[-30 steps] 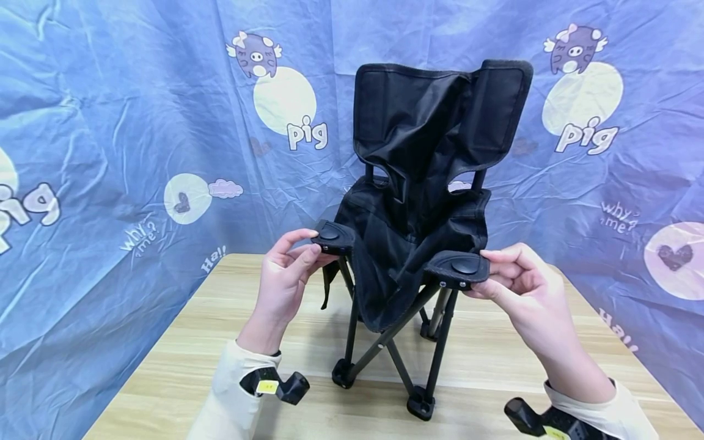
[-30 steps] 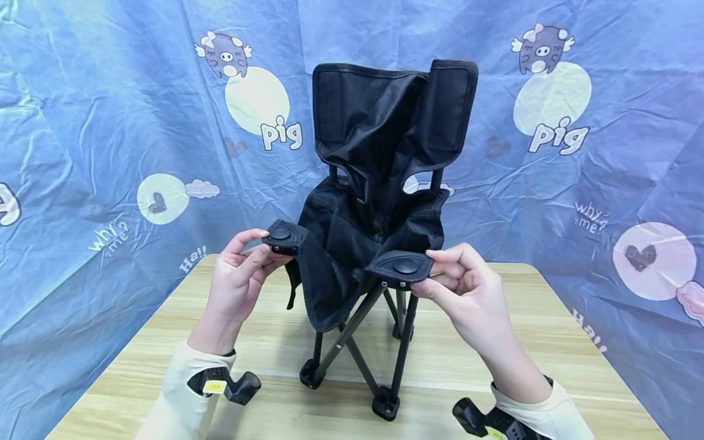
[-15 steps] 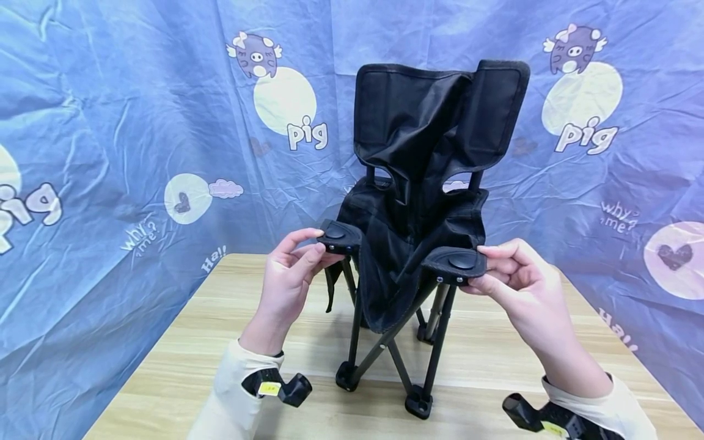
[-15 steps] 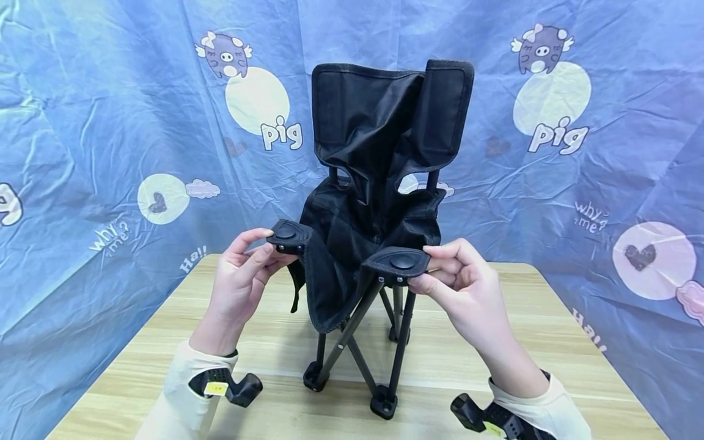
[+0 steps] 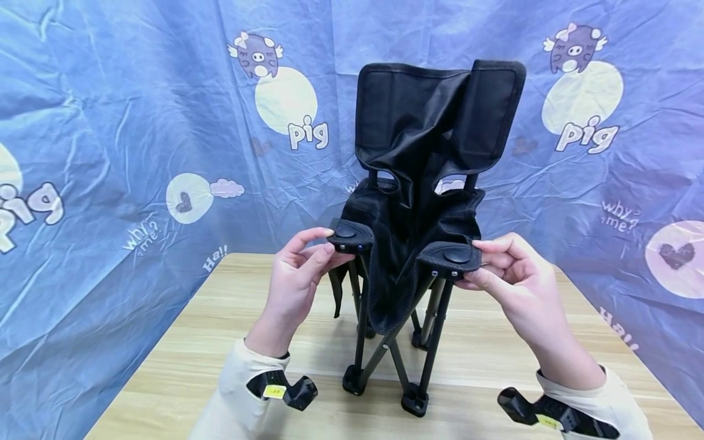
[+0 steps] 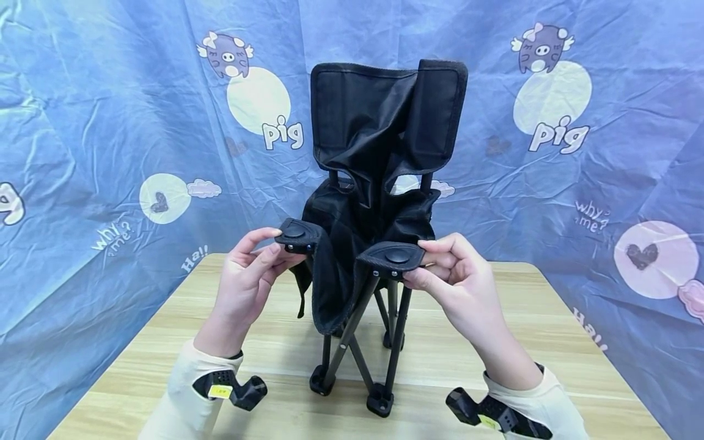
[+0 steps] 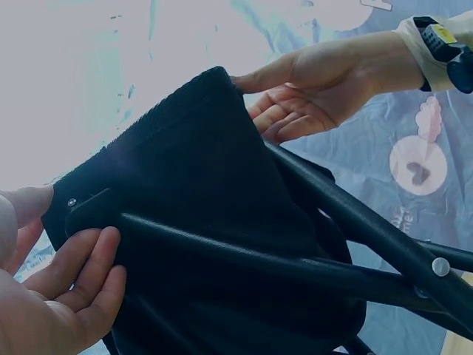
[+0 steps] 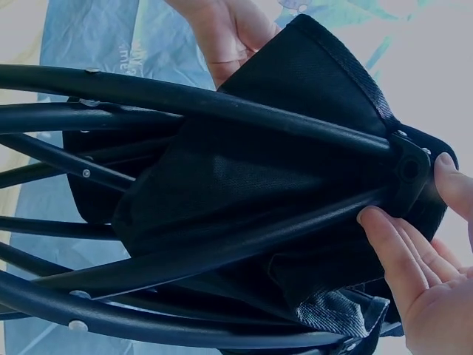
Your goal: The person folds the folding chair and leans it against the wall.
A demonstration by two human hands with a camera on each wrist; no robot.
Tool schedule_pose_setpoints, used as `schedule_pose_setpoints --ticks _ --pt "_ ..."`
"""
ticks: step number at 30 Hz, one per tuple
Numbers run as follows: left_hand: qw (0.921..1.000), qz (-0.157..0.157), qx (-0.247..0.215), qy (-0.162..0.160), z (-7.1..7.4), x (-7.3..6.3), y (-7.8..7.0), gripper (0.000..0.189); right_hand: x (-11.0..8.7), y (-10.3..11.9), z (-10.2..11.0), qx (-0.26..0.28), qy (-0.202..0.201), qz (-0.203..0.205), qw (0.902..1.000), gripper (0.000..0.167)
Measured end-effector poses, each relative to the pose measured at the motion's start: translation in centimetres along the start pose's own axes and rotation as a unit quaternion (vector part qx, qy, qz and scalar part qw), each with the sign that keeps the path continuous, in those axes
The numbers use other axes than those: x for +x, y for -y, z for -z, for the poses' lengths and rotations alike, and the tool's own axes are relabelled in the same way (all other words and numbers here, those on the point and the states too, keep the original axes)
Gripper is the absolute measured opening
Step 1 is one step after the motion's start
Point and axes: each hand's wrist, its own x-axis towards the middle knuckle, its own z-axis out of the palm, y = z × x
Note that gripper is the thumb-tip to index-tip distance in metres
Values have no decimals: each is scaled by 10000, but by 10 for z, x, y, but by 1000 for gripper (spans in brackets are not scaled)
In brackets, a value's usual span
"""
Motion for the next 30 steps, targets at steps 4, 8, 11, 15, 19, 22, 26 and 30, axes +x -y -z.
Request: schedule_pose_setpoints --ticks 4,8,11,15,19,22,26,30 --pt "9999 -14 29 97 -3 -1 0 22 1 0 -1 -15 35 -36 10000 34" --pt "9998 -68 -41 196 -6 -2 0 21 2 -1 -2 -5 78 -29 10000 33" --pt "9996 -109 -87 263 -7 -1 1 22 3 -1 -3 -34 72 -24 10000 31" --pt "9994 -150 -109 307 -11 -2 0 22 5 -1 -5 -76 82 -32 9999 29" --pt "9992 -188 -131 314 -15 -2 0 23 6 -1 -6 -89 85 -37 9999 29" --pt "9993 -201 -109 308 -16 -2 0 24 7 -1 -6 -88 74 -41 9999 29" --pt "9994 -203 -34 292 -18 -2 1 24 8 -2 -7 -26 86 -36 10000 29" --pt "9993 -206 48 297 -20 -2 1 26 8 -2 -7 29 122 -14 9999 29"
